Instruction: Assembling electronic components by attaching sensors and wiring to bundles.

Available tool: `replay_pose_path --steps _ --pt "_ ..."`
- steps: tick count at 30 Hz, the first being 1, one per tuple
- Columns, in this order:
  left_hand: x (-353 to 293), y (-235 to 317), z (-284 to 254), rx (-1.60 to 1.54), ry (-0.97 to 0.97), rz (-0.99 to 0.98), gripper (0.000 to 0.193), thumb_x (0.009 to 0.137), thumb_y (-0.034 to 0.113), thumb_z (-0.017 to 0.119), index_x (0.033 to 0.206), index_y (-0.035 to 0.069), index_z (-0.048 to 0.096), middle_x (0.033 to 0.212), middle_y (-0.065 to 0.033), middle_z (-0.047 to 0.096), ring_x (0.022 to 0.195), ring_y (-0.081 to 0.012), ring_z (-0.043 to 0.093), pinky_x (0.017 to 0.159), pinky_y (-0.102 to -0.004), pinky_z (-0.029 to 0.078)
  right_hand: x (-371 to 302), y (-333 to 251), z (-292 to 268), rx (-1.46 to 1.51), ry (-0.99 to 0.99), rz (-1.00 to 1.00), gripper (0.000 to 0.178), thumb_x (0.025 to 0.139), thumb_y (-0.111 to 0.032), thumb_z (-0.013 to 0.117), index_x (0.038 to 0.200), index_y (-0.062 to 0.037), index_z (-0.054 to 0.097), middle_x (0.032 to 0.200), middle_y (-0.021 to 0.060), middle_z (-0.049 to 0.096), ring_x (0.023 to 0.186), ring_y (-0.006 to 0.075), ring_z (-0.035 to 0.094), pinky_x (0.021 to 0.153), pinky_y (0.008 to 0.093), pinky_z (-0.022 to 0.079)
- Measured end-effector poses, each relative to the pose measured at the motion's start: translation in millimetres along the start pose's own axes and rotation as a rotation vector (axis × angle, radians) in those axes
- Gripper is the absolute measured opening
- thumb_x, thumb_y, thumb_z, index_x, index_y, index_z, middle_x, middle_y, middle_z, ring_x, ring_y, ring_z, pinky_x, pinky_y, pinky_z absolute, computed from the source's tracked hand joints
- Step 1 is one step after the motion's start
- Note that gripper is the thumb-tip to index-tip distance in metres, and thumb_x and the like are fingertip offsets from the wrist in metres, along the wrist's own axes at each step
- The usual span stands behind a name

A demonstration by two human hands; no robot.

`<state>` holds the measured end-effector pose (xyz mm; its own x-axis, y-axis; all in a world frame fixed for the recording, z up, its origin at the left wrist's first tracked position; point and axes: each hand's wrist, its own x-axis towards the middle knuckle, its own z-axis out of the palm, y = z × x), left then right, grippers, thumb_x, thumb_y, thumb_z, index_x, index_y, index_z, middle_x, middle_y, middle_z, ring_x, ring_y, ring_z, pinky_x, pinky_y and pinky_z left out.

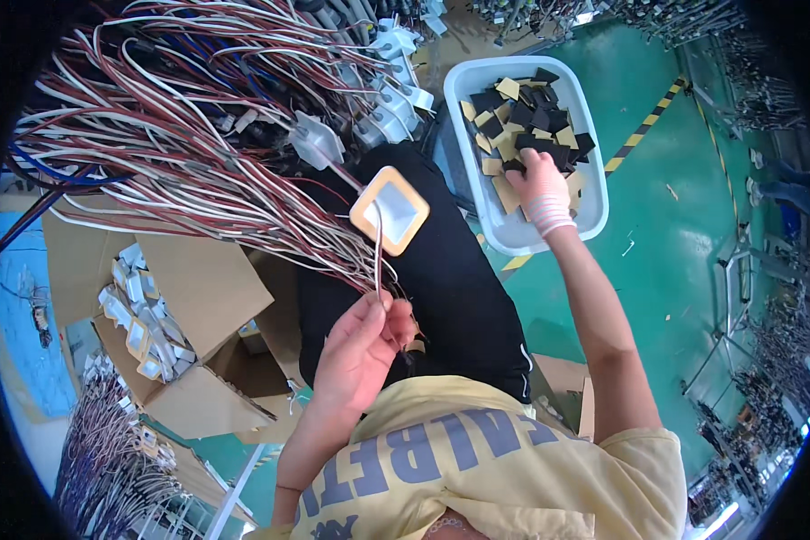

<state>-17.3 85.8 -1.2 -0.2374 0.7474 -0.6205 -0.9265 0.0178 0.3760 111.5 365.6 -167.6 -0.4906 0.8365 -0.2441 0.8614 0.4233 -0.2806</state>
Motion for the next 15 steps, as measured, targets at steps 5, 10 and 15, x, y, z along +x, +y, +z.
replay_pose_path --steps 5,10,15 --pt "4.8 -2.9 4.9 0.104 0.055 0.063 0.014 0.095 0.018 0.05 0.103 0.006 0.053 0.113 -0.0082 0.058 0.087 -0.014 0.054 0.078 -0.0278 0.042 -11.2 4.7 13.2 -0.053 0.097 -0.01 0.031 0.079 -0.023 0.063 0.105 -0.0095 0.052 0.102 0.0154 0.057 0.086 0.0354 0.061 0.071 0.0458 0.05" --pt "7.6 -6.0 -0.6 0.091 0.03 0.062 0.018 0.095 0.017 0.051 0.108 0.005 0.054 0.116 -0.0075 0.057 0.089 -0.0132 0.053 0.078 -0.0277 0.042 -25.3 15.9 8.0 0.386 0.167 -0.077 0.021 0.077 -0.015 0.066 0.095 -0.0076 0.059 0.076 0.008 0.059 0.067 0.0227 0.059 0.057 0.0354 0.048" --pt "8.2 -8.7 -2.6 0.057 -0.009 0.086 0.02 0.095 0.017 0.052 0.11 0.004 0.056 0.117 -0.0071 0.056 0.089 -0.0129 0.053 0.078 -0.0278 0.043 -43.8 13.1 -33.7 1.057 -0.121 0.18 0.021 0.081 -0.01 0.067 0.099 -0.0038 0.06 0.074 -0.0018 0.056 0.061 0.0045 0.051 0.047 0.0199 0.04"
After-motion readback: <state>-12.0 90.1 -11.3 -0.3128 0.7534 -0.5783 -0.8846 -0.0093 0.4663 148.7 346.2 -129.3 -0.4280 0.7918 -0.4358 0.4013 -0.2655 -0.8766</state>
